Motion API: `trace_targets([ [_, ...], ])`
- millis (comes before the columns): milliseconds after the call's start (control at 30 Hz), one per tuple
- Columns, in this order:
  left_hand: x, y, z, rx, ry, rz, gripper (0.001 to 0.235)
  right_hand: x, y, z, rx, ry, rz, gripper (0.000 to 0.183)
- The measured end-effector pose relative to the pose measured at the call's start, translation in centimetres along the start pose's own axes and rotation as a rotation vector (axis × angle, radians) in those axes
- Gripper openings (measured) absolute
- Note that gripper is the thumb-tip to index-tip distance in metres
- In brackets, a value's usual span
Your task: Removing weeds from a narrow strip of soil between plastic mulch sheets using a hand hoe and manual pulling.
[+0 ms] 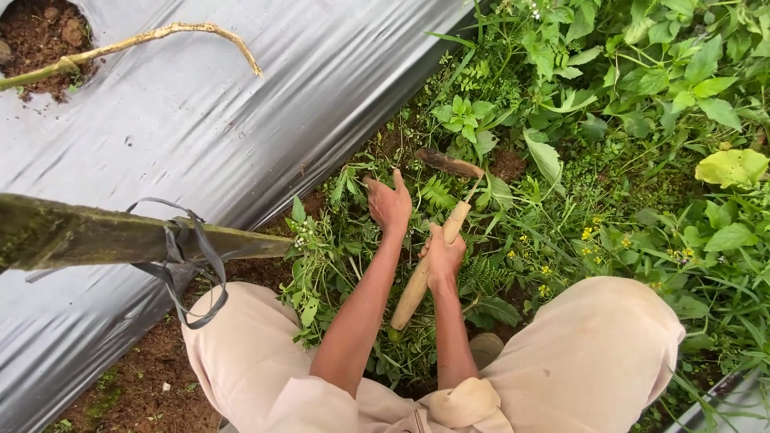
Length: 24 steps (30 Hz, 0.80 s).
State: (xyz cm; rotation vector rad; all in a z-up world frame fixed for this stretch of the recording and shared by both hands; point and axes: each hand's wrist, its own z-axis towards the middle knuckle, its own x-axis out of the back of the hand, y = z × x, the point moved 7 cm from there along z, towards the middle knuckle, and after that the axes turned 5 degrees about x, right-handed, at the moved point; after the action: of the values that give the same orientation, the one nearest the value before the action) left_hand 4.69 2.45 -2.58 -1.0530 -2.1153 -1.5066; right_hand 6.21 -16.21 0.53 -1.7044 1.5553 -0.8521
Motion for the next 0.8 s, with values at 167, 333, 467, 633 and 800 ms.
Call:
trace_targets([
  [167, 1.6, 0.3, -0.3, -0.032, -0.077, -0.119, 0.064, -1.5, -2.1, 0.2, 0.06, -0.026, 0.04, 0.017],
  [333, 0.4, -3.5, 1.7, -0.087, -0.07, -0.204, 0.041, -2.3, 1.3, 1.2, 0.067, -0.122, -0.082, 0.014],
  [467, 1.6, -3.4, 1.4, -0.119, -0.074, -0.215, 0.041, -3.1, 1.1, -1.2, 0.114, -0.302, -0.468, 0.041],
  [633, 2.6, -3.0, 0.2, -0.129, -0.076, -0.257, 0.044, -1.8, -0.8, -0.4, 0.183, -0.161, -0.39, 0.018],
  [800, 3.2, -2.9, -0.7, -0.126, -0.098, -0.282, 0.044, -1.8, -3.9, 0.3, 0.394, -0.056, -0.109, 0.013],
])
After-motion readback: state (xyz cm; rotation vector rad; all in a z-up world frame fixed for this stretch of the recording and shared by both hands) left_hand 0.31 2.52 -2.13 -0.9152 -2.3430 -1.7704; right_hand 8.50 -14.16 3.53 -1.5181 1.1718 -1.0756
